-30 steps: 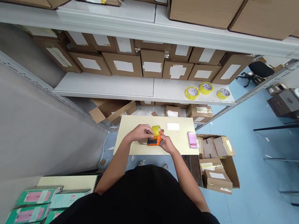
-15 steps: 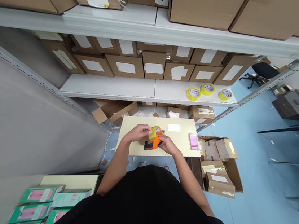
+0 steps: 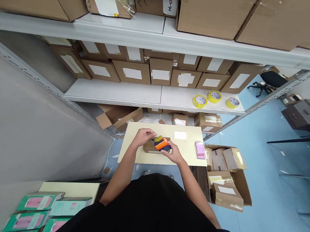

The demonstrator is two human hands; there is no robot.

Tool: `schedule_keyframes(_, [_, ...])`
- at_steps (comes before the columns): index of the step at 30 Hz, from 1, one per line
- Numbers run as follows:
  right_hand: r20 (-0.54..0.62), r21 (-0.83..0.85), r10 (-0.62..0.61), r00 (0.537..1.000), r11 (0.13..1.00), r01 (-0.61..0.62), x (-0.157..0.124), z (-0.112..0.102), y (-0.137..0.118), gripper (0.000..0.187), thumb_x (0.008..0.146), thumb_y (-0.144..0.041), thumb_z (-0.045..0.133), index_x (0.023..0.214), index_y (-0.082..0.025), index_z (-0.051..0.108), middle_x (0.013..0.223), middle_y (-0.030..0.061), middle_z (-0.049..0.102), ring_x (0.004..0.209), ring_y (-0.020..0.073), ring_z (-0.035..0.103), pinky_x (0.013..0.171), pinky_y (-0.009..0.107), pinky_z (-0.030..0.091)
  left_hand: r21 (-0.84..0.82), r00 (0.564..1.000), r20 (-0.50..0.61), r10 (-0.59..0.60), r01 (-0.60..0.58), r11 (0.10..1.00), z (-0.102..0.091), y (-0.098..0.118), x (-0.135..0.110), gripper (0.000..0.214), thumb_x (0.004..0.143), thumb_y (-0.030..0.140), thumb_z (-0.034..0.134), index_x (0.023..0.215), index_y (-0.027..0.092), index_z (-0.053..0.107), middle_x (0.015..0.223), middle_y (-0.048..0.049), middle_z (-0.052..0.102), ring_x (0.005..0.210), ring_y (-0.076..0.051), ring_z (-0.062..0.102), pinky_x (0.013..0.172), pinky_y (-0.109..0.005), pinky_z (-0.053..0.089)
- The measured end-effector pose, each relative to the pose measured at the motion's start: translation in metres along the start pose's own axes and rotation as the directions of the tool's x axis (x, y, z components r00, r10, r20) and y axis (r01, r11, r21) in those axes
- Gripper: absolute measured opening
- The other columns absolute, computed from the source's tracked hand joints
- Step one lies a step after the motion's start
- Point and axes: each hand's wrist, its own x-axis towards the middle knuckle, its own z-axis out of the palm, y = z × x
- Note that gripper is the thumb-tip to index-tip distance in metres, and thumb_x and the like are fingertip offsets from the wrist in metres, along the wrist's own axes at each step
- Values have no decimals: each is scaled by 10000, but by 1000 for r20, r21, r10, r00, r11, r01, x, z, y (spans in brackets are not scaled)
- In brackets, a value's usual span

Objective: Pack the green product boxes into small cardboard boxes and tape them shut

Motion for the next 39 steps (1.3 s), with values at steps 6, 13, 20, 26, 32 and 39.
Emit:
schedule_keyframes(6, [43,23,99,994,995,-100,53,-11,25,452,813,-652,753,900,-216,670,842,15,639,803,217,569,739,320,454,-153,973,-165,-163,138,979,12,-50,15,237,783,428,783,800,191,799,886,-69,799,851,-215,715,793,-318,560])
schedule_keyframes(13, [240,-102,235,942,971,-216,90,0,61,524,711,-720,771,756,-217,629,735,-23,584,738,190,535,675,288,399,-530,867,-136,-480,345,775,35,-127,5,375,665,471,900,859,162,810,1036,-138,803,1022,-261,721,876,-376,580])
schedule_keyframes(20, [263,-178,234,936,965,-191,94,4,56,538,677,-725,794,794,-212,683,772,-17,639,753,190,567,668,282,418,-409,880,-361,-307,146,901,48,-162,3,272,772,438,822,847,176,818,1156,-129,735,1156,-256,679,1044,-386,534])
schedule_keyframes(26, [213,-198,226,951,963,-184,89,16,49,518,697,-700,799,838,-212,697,804,-4,676,769,199,596,699,297,440,-329,861,-385,-333,209,921,55,-180,5,227,819,375,752,883,174,835,1034,-102,750,998,-231,717,933,-361,565])
schedule_keyframes(32, [142,-133,310,940,947,-292,73,19,76,555,679,-731,768,841,-208,679,778,-14,657,779,201,591,735,306,467,-255,874,-385,-297,209,944,54,-175,0,123,807,297,768,833,203,844,939,-70,738,929,-220,705,943,-355,546])
schedule_keyframes(39, [123,-103,352,928,935,-340,67,22,87,574,661,-748,769,847,-212,678,806,-3,669,806,213,601,771,324,482,-121,896,-314,-315,292,949,47,-159,5,137,850,233,713,844,216,849,1003,-82,795,945,-235,726,897,-340,549])
